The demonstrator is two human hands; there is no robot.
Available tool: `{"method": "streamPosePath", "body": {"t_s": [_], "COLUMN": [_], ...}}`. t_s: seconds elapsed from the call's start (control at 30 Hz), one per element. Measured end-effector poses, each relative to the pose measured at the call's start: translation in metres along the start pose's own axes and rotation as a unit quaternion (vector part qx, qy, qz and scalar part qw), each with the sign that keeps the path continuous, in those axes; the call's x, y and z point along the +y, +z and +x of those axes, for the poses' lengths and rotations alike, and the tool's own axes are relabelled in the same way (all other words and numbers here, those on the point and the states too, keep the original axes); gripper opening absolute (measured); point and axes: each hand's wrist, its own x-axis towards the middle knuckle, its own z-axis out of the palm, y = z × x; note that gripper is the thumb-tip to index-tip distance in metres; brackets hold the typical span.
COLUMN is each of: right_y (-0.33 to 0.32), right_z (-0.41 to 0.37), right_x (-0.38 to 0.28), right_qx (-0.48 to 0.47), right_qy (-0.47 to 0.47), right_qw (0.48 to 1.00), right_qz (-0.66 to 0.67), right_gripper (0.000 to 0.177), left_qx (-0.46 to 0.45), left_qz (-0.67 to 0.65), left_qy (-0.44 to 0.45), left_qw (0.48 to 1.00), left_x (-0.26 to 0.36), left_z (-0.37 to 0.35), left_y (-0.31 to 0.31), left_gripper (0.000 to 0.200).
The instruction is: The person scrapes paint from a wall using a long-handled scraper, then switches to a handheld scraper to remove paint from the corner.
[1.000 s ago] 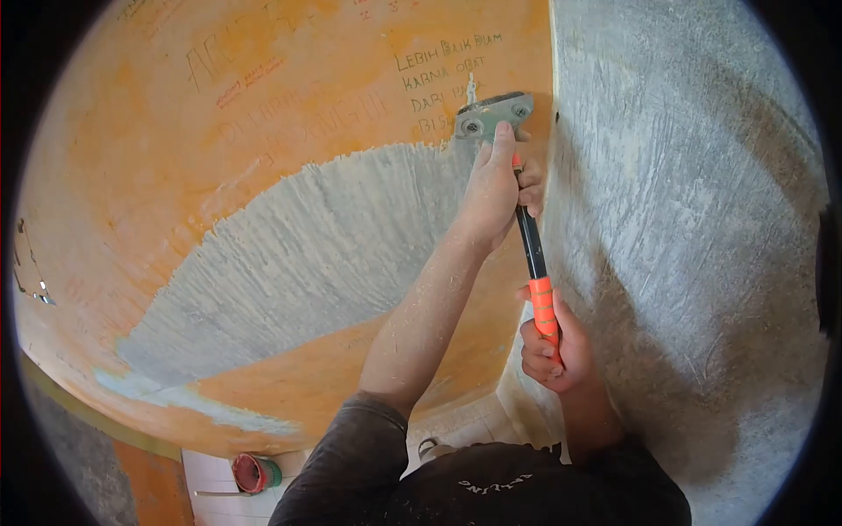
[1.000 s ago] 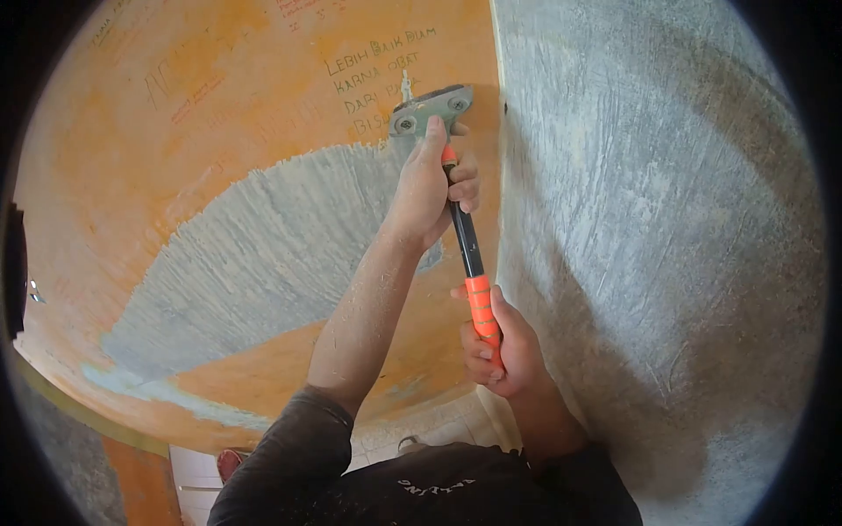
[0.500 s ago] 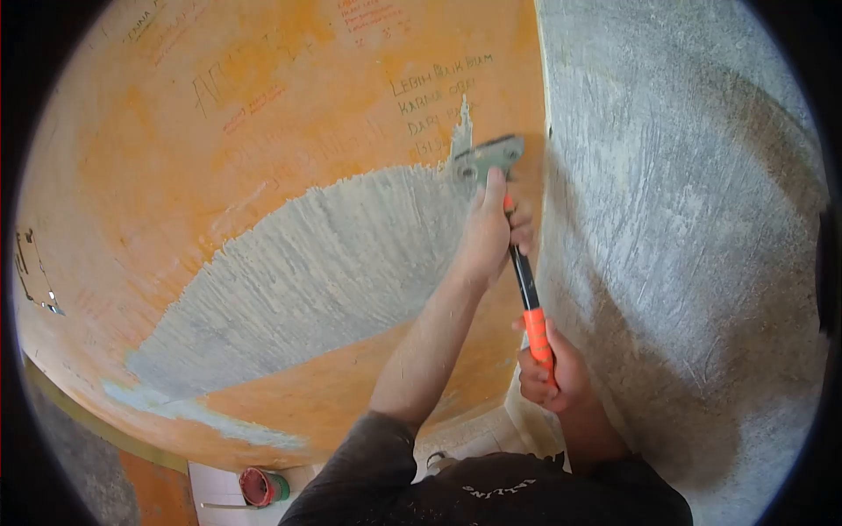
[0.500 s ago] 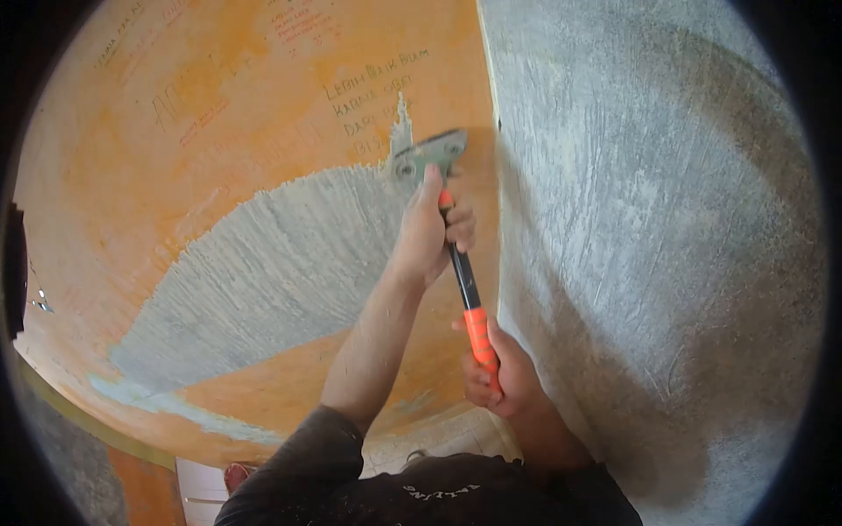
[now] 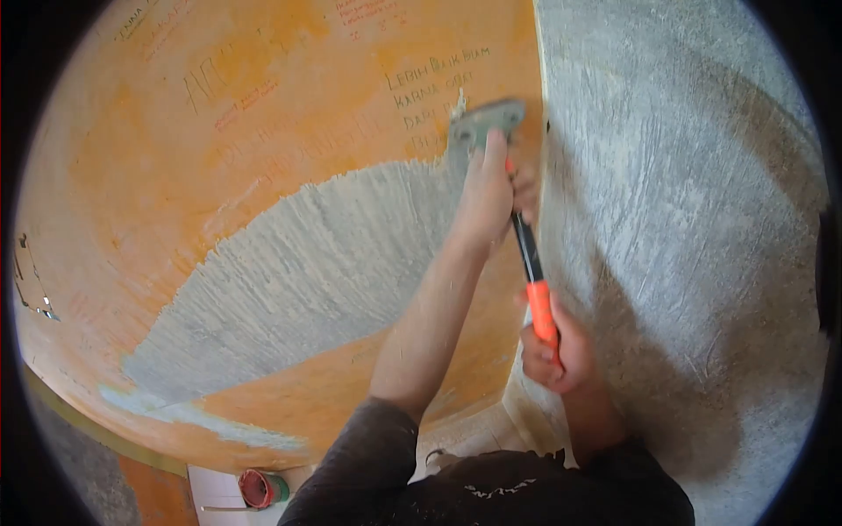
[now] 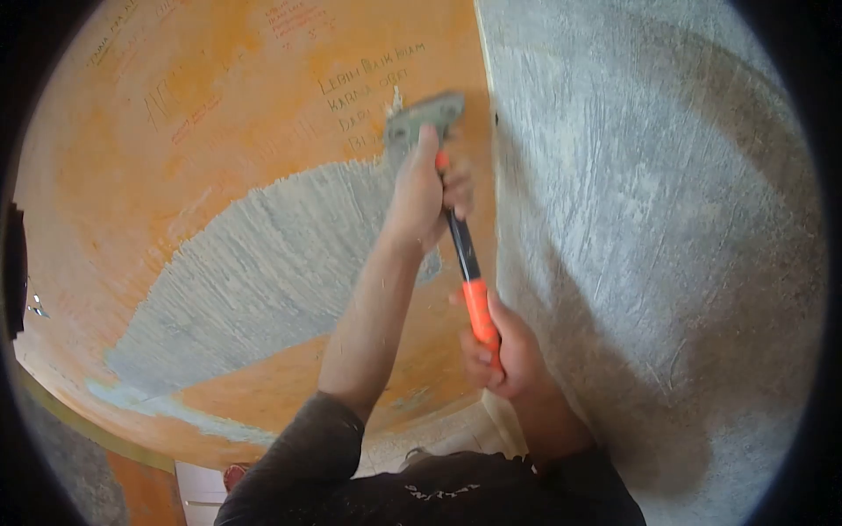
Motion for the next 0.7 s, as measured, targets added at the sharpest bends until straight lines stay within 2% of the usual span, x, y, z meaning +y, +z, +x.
{"method": "streamPosePath", "body": {"t_s": [0.17,0.23,0.37,0.43,0.53,0.6,0.7], "right_y": [0.0,-0.01,0.007,0.013,0.001,-0.004,0.004], "right_z": [-0.003,-0.012,-0.001,0.006,-0.001,-0.01,0.002], "right_x": [-0.002,0.014,0.003,-0.009,0.004,0.012,-0.003], "right_qx": [0.011,-0.015,0.01,-0.013,0.013,0.007,0.002], "right_qy": [-0.011,0.025,0.041,-0.008,0.0,0.011,0.008], "right_qw": [1.0,0.999,0.999,1.0,1.0,1.0,1.0], "right_qz": [-0.015,0.031,0.024,-0.024,-0.001,-0.002,-0.006], "right_gripper": [0.05,0.05,0.051,0.052,0.052,0.052,0.052], "left_qx": [-0.009,0.033,0.028,0.02,0.011,0.03,0.001], "left_qz": [0.004,-0.021,0.005,0.015,0.021,-0.004,0.018], "left_qy": [0.014,-0.024,-0.007,-0.002,0.008,-0.016,0.007], "left_qw": [1.0,0.999,1.0,1.0,1.0,0.999,1.0], "left_x": [-0.005,-0.019,0.0,0.009,-0.002,-0.015,0.001], "left_z": [-0.003,-0.017,0.001,0.001,-0.006,-0.02,0.002], "left_y": [-0.001,-0.008,-0.007,0.0,-0.007,-0.012,-0.008], "left_gripper": [0.035,0.033,0.034,0.035,0.039,0.038,0.038]}}
